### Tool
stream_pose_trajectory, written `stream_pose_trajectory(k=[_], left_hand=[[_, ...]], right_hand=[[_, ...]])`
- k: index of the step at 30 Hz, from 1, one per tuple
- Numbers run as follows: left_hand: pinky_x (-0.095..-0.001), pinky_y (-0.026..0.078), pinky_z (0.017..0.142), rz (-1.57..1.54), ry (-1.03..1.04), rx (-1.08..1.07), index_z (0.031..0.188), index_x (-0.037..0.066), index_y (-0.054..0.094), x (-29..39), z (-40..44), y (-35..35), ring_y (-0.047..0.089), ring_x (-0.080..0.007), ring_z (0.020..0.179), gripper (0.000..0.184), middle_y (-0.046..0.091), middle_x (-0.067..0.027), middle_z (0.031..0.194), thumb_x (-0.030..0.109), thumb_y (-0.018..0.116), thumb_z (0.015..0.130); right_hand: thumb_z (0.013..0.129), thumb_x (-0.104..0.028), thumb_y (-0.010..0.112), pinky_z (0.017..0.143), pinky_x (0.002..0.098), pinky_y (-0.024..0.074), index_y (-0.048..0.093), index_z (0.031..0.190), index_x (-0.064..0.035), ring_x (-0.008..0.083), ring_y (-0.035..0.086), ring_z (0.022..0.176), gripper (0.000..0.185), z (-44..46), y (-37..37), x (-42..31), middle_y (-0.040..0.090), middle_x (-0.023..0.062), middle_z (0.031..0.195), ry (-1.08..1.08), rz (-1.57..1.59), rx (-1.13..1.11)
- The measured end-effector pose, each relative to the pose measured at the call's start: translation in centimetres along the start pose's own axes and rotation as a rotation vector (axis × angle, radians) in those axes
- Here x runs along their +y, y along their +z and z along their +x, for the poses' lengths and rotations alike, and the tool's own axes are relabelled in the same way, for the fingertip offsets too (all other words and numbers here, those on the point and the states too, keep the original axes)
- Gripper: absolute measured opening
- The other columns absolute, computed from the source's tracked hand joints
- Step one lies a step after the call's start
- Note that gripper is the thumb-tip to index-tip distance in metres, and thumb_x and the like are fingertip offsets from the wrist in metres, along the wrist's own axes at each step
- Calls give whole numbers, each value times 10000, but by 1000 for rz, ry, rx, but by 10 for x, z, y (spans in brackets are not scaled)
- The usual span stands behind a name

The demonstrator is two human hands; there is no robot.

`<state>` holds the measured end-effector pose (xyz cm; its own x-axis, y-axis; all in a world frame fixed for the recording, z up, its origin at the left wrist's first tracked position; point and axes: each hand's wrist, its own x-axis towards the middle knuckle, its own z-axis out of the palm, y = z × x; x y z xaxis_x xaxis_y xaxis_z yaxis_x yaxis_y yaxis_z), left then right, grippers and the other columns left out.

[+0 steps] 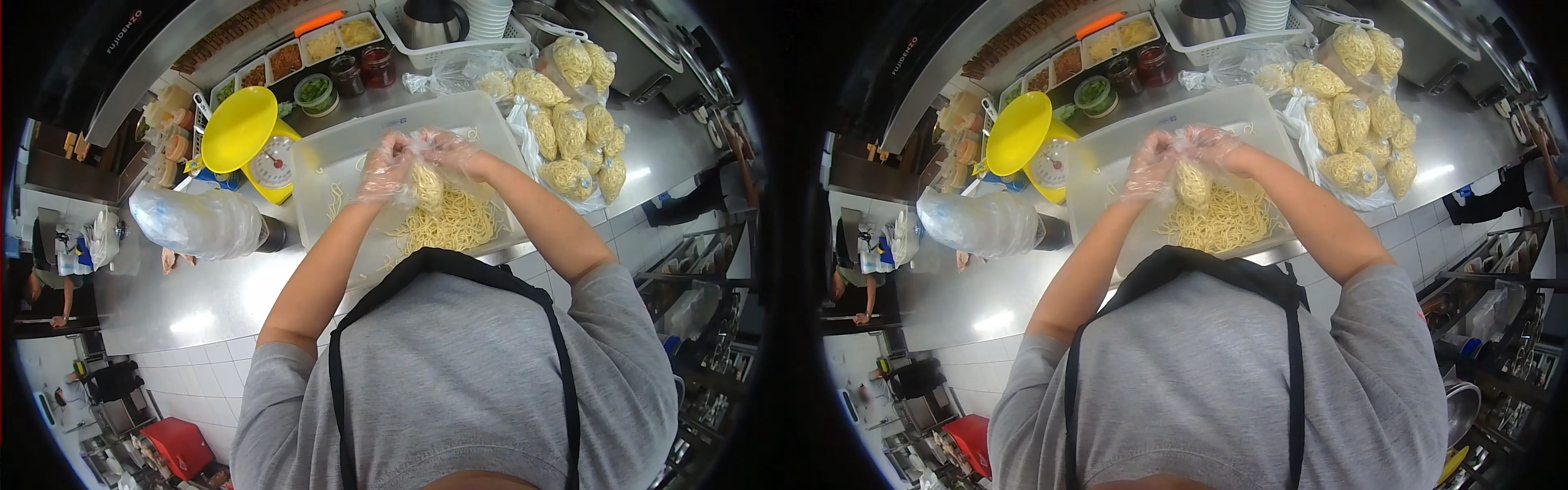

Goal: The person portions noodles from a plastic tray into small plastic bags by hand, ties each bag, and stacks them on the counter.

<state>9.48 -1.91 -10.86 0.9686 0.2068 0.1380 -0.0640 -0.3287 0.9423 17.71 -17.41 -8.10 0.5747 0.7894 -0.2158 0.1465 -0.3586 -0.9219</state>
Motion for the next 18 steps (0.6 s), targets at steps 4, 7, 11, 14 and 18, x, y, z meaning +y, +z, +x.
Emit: stream_pose_trajectory(k=[4,7,11,14,18], left_hand=[[-259,417,658,-51,-123,-63,857,50,515,14,-2,-3,497,-120,712,136,546,-42,781,95,587,751],[-263,417,644,58,-81,-25,850,49,515,8,1,0,500,-121,691,129,549,-38,746,97,577,748],[-259,427,666,102,-117,-31,889,36,510,19,-3,0,506,-111,706,150,550,-36,770,57,560,749],[-277,426,656,175,-69,2,893,33,507,22,-4,2,517,-144,682,168,558,-63,751,37,532,727],[-305,419,642,186,-54,44,858,32,497,21,-6,3,530,-177,692,145,558,-106,758,61,528,719]], right_hand=[[802,-231,581,919,286,342,364,1294,-111,176,442,1085,552,8,0,15,472,79,1197,103,-59,19],[794,-247,600,921,287,339,367,1283,-106,166,442,1078,560,12,-5,28,474,60,1181,110,220,-63],[790,-244,611,910,282,342,395,1249,-118,151,446,1054,523,14,-8,33,479,43,1152,160,211,-74],[811,-299,551,946,329,319,409,1267,-213,202,413,1131,485,16,-8,37,450,54,1243,193,119,-97],[806,-302,556,906,323,347,491,1149,-174,192,441,1066,372,4,-2,13,506,49,1137,121,68,-107]])
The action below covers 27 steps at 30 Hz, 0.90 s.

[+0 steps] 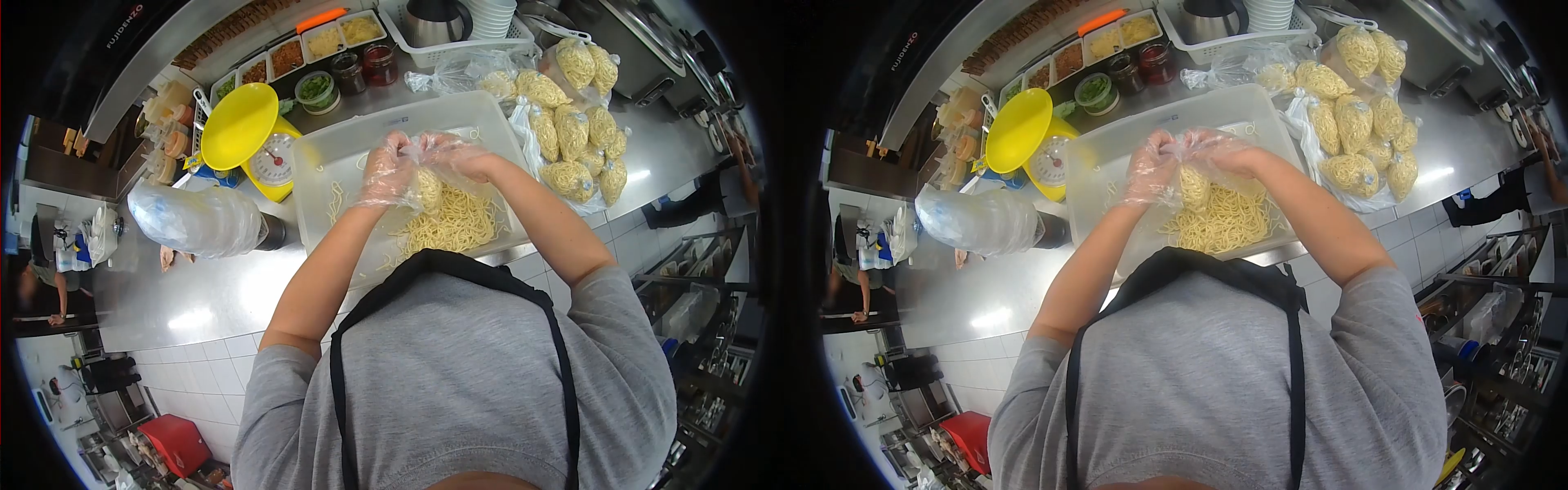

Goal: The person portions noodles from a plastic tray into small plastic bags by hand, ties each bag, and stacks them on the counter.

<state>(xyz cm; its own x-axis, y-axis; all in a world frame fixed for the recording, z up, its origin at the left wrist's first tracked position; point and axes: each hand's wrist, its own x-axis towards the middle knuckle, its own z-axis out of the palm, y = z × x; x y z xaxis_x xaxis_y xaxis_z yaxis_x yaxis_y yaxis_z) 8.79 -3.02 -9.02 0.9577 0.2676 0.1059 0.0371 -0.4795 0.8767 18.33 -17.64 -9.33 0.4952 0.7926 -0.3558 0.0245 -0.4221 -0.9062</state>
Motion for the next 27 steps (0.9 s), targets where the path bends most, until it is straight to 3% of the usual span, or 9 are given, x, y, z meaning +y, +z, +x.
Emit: stream_pose_trajectory(k=[5,8,11,13,14,16,20,22,27], left_hand=[[-332,412,656,100,103,113,822,31,488,-10,1,7,533,-206,723,123,553,-128,780,70,529,713],[-350,417,644,149,238,186,806,28,516,-4,3,5,542,-306,699,118,541,-171,747,62,550,698],[-312,417,633,-34,66,55,785,37,522,-8,4,0,524,-225,654,109,543,-114,711,78,590,710],[-262,412,619,-395,-52,-74,771,49,524,-26,6,3,489,-123,645,115,532,-38,690,85,620,720],[-262,412,619,-397,-53,-70,771,49,524,-24,6,1,489,-123,645,115,532,-38,690,85,620,720],[-230,407,619,-221,-77,-45,761,55,522,-17,5,-1,478,-70,667,103,524,4,691,73,619,732],[-236,412,621,-304,-58,-48,758,44,519,-26,6,0,488,-83,671,98,532,-4,700,58,611,728],[-234,412,634,-239,-86,-38,767,40,527,-17,2,-4,490,-82,680,93,534,-3,708,57,610,728],[-229,409,649,-384,-156,-81,781,43,544,-24,8,-5,487,-79,697,130,537,-1,723,102,646,725]], right_hand=[[811,-319,566,868,301,365,514,1056,-128,179,464,994,315,9,1,10,527,47,1051,-126,-82,-35],[814,-318,571,864,290,366,518,1056,-122,173,471,992,316,-5,6,-13,528,43,1053,-86,4,6],[841,-309,542,842,291,379,507,1044,-115,143,487,945,283,-8,7,-13,526,14,963,-43,163,258],[847,-282,541,859,340,382,503,1078,-131,166,481,997,279,10,-8,7,527,32,1058,-9,847,124],[847,-282,541,859,340,382,503,1078,-131,166,481,997,279,11,-20,6,527,32,1058,-7,845,121],[861,-238,525,845,358,396,492,1084,-129,165,486,990,251,9,-37,2,533,34,1048,-116,1015,395],[827,-247,594,783,306,424,481,1060,-128,127,516,878,286,2,-4,9,532,4,932,-124,778,140],[781,-267,624,826,302,410,494,1077,-102,168,502,970,363,-4,7,-8,543,30,1033,-134,78,110],[733,-319,659,835,288,400,502,1069,-94,180,505,976,434,14,4,11,545,61,1053,-75,76,156]])
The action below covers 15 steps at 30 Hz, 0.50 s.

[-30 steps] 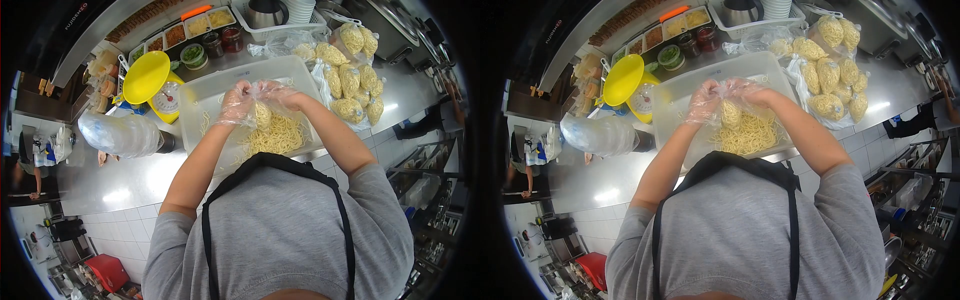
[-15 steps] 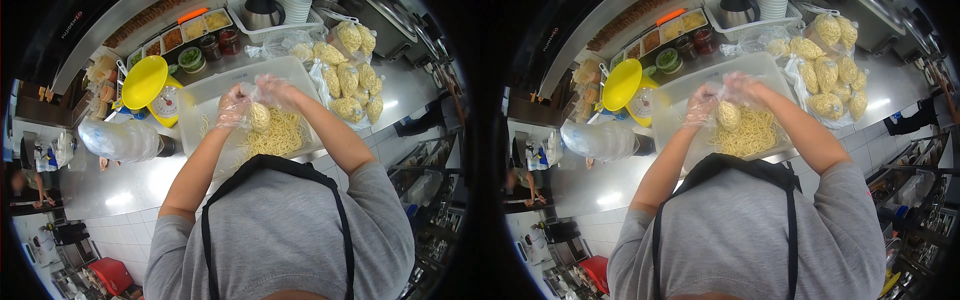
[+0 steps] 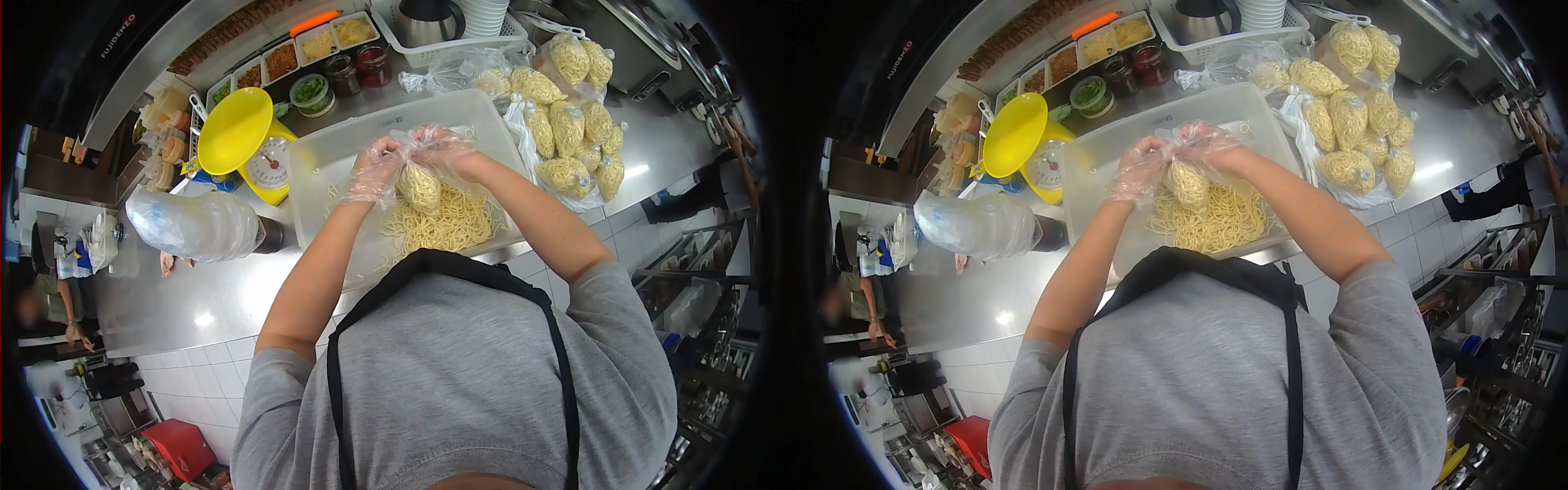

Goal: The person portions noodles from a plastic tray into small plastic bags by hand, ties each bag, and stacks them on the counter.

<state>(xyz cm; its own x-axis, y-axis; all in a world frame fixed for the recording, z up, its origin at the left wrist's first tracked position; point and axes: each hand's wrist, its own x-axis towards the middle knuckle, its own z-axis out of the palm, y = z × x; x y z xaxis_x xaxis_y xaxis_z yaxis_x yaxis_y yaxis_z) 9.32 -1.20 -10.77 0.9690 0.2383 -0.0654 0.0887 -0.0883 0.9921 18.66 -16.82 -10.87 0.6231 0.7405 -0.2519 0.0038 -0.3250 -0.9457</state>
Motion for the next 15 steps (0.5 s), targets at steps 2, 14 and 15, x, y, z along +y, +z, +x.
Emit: stream_pose_trajectory(k=[2,14,15], left_hand=[[-229,408,654,-32,-57,-43,785,46,549,3,0,-2,486,-78,703,153,539,-1,730,128,662,723],[-252,445,709,231,92,87,858,25,568,-4,-1,6,561,-133,755,182,600,-55,825,104,649,716],[-259,447,714,101,118,100,881,17,567,-7,-1,8,567,-141,763,204,606,-64,834,108,649,717]], right_hand=[[730,-328,659,841,294,396,504,1067,-91,184,505,981,440,-1,2,-2,545,73,1056,-4,-76,44],[690,-313,673,799,287,415,558,954,-91,174,532,904,364,-2,-12,-21,576,75,934,26,-139,-191],[703,-242,671,785,271,420,547,983,-95,144,529,884,340,-7,-8,-21,574,45,923,31,11,-136]])
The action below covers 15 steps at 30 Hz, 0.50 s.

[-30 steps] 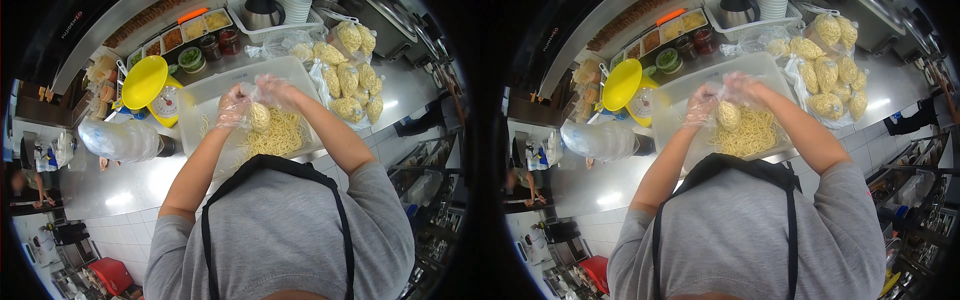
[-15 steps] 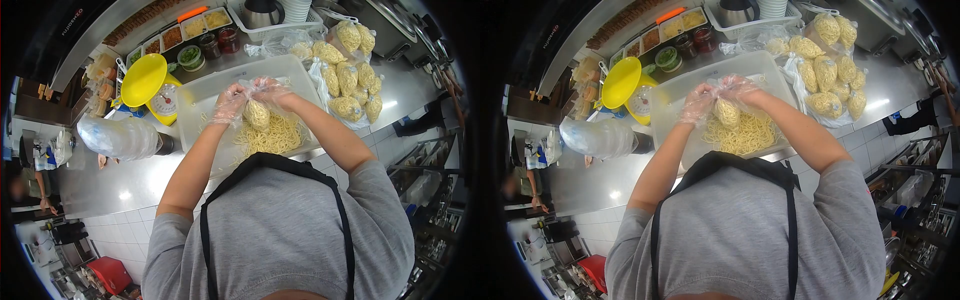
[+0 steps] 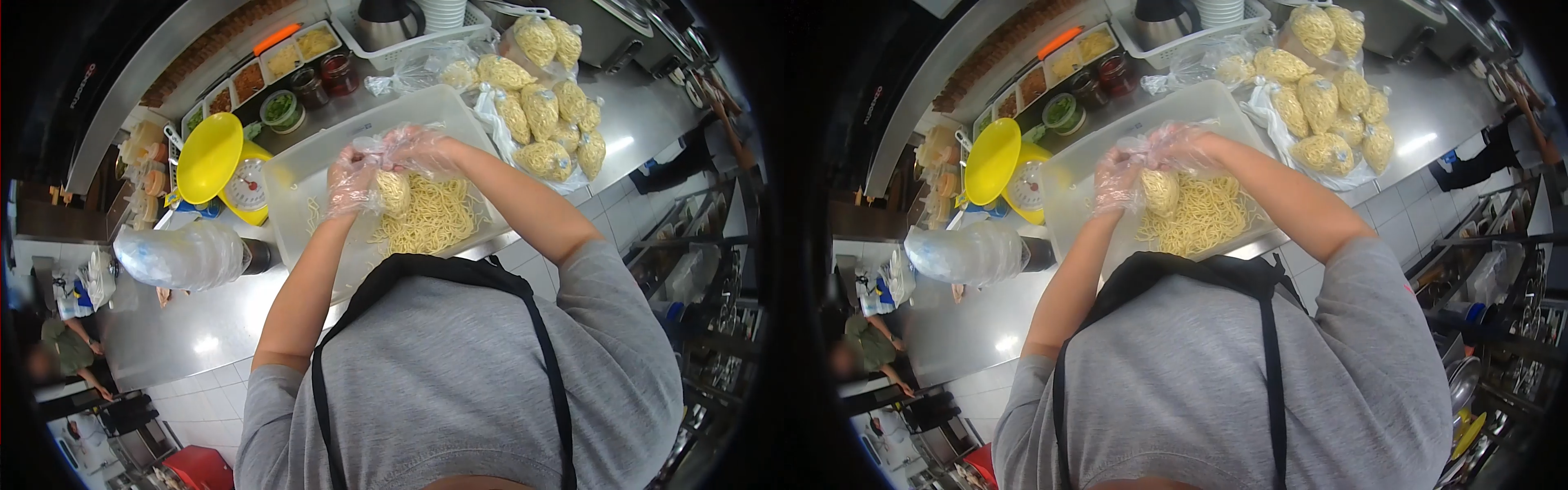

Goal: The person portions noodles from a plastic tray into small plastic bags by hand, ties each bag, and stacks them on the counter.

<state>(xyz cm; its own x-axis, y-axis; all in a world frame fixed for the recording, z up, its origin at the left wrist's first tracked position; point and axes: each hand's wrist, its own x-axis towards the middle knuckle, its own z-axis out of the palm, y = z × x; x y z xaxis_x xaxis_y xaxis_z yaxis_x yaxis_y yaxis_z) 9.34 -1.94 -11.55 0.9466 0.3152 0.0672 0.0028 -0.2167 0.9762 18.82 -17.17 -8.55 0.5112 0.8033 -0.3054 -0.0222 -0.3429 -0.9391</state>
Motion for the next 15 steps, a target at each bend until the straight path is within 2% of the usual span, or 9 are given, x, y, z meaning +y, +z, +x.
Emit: stream_pose_trajectory(k=[1,2,4,5,7,11,15], left_hand=[[-267,448,719,-130,17,24,903,10,566,-2,0,1,574,-149,771,226,612,-73,843,111,649,718],[-267,448,719,-130,19,13,903,10,566,0,-1,2,574,-149,771,226,612,-73,843,111,649,718],[-279,451,728,29,52,42,942,-3,561,3,-5,2,579,-157,787,265,616,-82,863,116,649,723],[-279,451,728,28,53,38,942,-3,561,8,-6,2,579,-157,787,265,616,-82,863,116,649,723],[-281,452,740,28,-125,33,952,2,561,19,-6,2,582,-158,805,271,616,-84,874,113,655,723],[-282,454,741,-3,14,-21,946,4,562,7,-4,5,583,-161,822,262,617,-81,879,107,659,725],[-282,457,732,41,0,-45,940,13,565,4,0,3,585,-163,821,248,618,-76,883,94,657,725]], right_hand=[[716,-171,668,771,254,426,536,1012,-98,114,526,863,333,-3,3,-1,572,15,913,-8,149,53],[716,-171,668,771,254,426,536,1012,-98,114,526,863,333,-2,5,0,572,15,913,-9,153,64],[701,-283,659,729,301,428,572,890,-63,184,546,815,303,4,8,7,574,83,862,-201,-159,123],[701,-283,659,729,301,428,572,890,-63,184,546,815,303,9,11,15,574,83,862,-200,-159,127],[720,-304,639,716,326,426,566,864,-45,215,544,782,305,19,16,29,566,92,841,-450,-259,352],[741,-331,621,730,338,425,565,869,-41,245,544,796,322,8,20,13,567,110,851,-402,-394,476],[766,-349,587,755,346,419,564,886,-36,281,539,838,336,6,16,11,561,144,879,-415,-387,364]])
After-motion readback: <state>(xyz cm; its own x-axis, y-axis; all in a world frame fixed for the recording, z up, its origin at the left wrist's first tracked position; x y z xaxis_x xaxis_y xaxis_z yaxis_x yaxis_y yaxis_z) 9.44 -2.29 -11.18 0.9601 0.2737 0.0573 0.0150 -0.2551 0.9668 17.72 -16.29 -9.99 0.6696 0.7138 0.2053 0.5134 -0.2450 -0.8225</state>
